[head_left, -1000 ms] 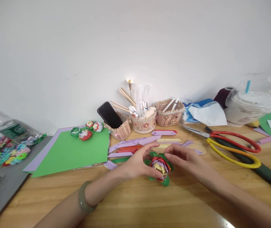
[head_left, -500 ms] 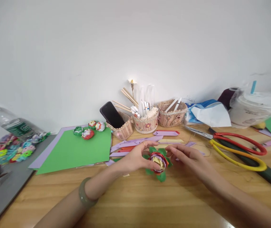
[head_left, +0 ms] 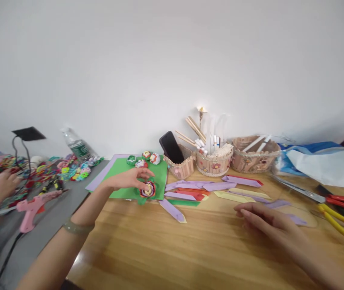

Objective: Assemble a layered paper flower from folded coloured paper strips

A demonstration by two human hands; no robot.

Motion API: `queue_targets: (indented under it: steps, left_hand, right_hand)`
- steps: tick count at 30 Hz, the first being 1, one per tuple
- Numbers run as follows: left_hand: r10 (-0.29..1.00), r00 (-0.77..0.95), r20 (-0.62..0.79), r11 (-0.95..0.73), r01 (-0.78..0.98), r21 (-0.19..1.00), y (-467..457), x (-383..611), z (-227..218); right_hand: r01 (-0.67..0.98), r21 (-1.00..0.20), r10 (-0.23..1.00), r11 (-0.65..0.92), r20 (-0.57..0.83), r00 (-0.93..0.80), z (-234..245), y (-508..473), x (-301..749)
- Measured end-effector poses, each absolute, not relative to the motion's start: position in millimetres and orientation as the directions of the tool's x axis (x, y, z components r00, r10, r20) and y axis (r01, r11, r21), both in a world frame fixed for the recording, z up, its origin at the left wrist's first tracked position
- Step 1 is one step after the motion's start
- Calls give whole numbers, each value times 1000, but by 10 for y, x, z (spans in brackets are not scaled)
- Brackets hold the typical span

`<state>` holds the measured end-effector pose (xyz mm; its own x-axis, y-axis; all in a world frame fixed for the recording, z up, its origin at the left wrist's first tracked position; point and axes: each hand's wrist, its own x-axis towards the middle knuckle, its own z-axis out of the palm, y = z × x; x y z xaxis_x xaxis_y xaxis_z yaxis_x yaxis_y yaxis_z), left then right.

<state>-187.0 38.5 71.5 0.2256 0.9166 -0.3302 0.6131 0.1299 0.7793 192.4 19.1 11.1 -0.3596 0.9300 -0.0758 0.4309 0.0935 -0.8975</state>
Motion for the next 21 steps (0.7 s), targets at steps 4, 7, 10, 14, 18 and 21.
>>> queue_targets:
  steps: [4, 7, 10, 14, 18, 21]
  left_hand:
    - [936, 196, -293, 104, 641, 760, 381, -2182, 803]
    - [970, 141, -200, 57, 667, 743, 386, -2262, 876]
    - [998, 29, -55, 19, 701, 713, 364, -2224, 937]
    - [972, -137, 191, -18, 768, 640, 256, -2041, 1006]
    - [956, -135, 260, -15, 864, 504, 164, -1932, 986]
    - [986, -77, 146, 7, 901, 433, 175, -1999, 815]
  right_hand:
    - [441, -888, 919, 131, -59, -390, 105, 177, 1896]
    - [445, -884, 920, 142, -48, -390, 149, 161, 1884]
    - [489, -860, 909, 146, -79, -410, 171, 165, 1899]
    - [550, -824, 889, 140, -140, -437, 137, 192, 1928]
    - [569, -808, 890, 153, -138, -435, 109, 181, 1904]
    - [567, -807, 896, 164, -119, -429, 115, 152, 1867]
